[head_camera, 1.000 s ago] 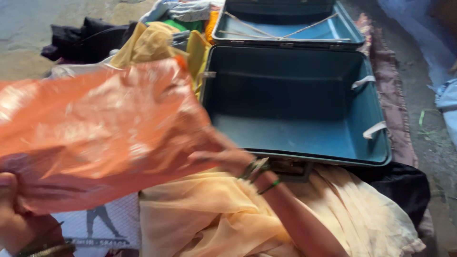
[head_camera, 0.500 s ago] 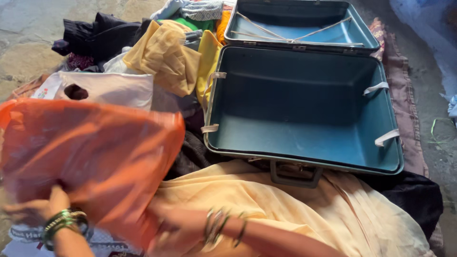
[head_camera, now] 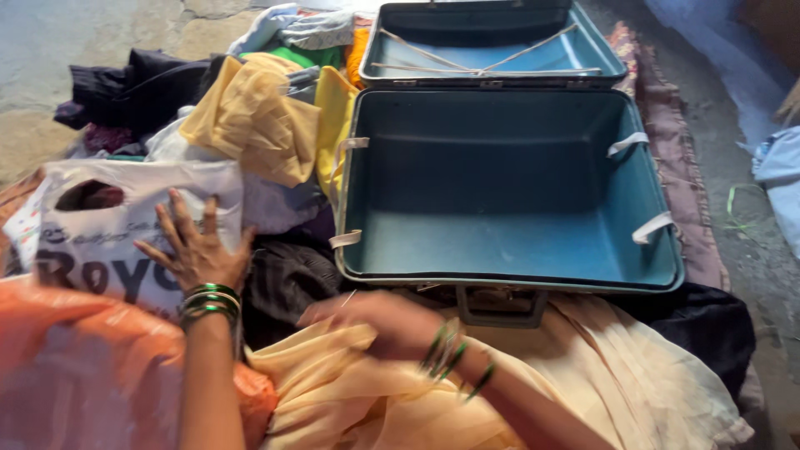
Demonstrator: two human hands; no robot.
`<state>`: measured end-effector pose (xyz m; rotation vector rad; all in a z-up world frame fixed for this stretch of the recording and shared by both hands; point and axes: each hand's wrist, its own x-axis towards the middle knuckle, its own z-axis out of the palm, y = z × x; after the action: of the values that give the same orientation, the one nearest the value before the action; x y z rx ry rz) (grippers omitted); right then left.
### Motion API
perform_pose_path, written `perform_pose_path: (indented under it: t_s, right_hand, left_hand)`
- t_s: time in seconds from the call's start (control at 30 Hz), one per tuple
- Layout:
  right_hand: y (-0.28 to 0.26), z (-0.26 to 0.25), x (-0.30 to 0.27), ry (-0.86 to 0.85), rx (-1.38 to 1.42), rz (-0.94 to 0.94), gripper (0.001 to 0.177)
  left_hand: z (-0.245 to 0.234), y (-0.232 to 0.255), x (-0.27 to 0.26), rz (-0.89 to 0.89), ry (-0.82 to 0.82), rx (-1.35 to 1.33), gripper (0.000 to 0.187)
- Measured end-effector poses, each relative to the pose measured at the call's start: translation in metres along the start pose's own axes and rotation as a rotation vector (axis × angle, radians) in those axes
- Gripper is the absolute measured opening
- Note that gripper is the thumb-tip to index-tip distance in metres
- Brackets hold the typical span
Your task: The person packs a suitcase by folding and placing various clothing items and a shopping bag inside. They handle a white shopping bag, several folded white garments, a beige cloth, and a dark blue garment, arranging them neatly within the suitcase.
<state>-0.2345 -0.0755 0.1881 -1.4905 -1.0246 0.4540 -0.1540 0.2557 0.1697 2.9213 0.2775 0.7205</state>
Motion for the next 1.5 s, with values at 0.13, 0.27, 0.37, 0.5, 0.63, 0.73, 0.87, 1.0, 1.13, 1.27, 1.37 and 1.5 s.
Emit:
perform_pose_path:
  t_s: [0.13,0.27,0.37,0.5,0.63,0.73,0.87,1.0,1.13,1.27,1.37,1.5]
  right_hand:
    - [-0.022,-0.100,-0.030,0.384,-0.248,-0.010,0.049]
    - [-0.021,-0.159,-0.077,0.592,-0.421,0.484,0.049]
    - [0.000,-0.184,-0.115,0.581,-0.551,0.711,0.053]
    - [0.031,-0.198,-0.145,0.495,-0.598,0.990,0.060]
    - [0.044,-0.198,-0.151,0.425,-0.581,1.095,0.066]
    - [0.043,-0.196,-0.155,0.437,-0.559,1.117,0.068]
    - [0.045,-0.196,-0.153,0.422,-0.576,1.145,0.070]
    - [0.055,-0.201,-0.152,0.372,-0.565,1.217,0.073]
    - [0.065,-0.203,-0.152,0.331,-0.583,1.198,0.078]
    - [0.065,-0.203,-0.154,0.316,-0.604,1.250,0.079]
    - [0.060,-0.201,-0.150,0.308,-0.615,1.271,0.078]
    - [0.052,-0.198,-0.146,0.322,-0.597,1.307,0.077]
  left_hand:
    - [0.020,-0.031,0.029,0.101,0.061,0.073,0.071]
    - [0.029,-0.057,0.038,0.000,0.032,0.131,0.067]
    - [0.035,-0.066,0.039,-0.062,0.059,0.246,0.068]
    - [0.053,-0.076,0.039,-0.132,0.112,0.335,0.058]
    - [0.073,-0.097,0.051,-0.176,0.221,0.429,0.066]
    - [0.075,-0.125,0.063,-0.246,0.198,0.380,0.066]
    - [0.071,-0.159,0.071,-0.385,0.176,0.137,0.066]
    - [0.077,-0.159,0.059,-0.224,0.210,0.182,0.055]
    - [0.077,-0.118,0.048,-0.092,0.205,0.206,0.054]
    - [0.065,-0.044,0.041,-0.219,0.116,-0.012,0.066]
    - [0.048,0.002,0.050,-0.072,0.077,-0.248,0.083]
    - [0.053,0.063,0.046,0.015,-0.017,-0.150,0.078]
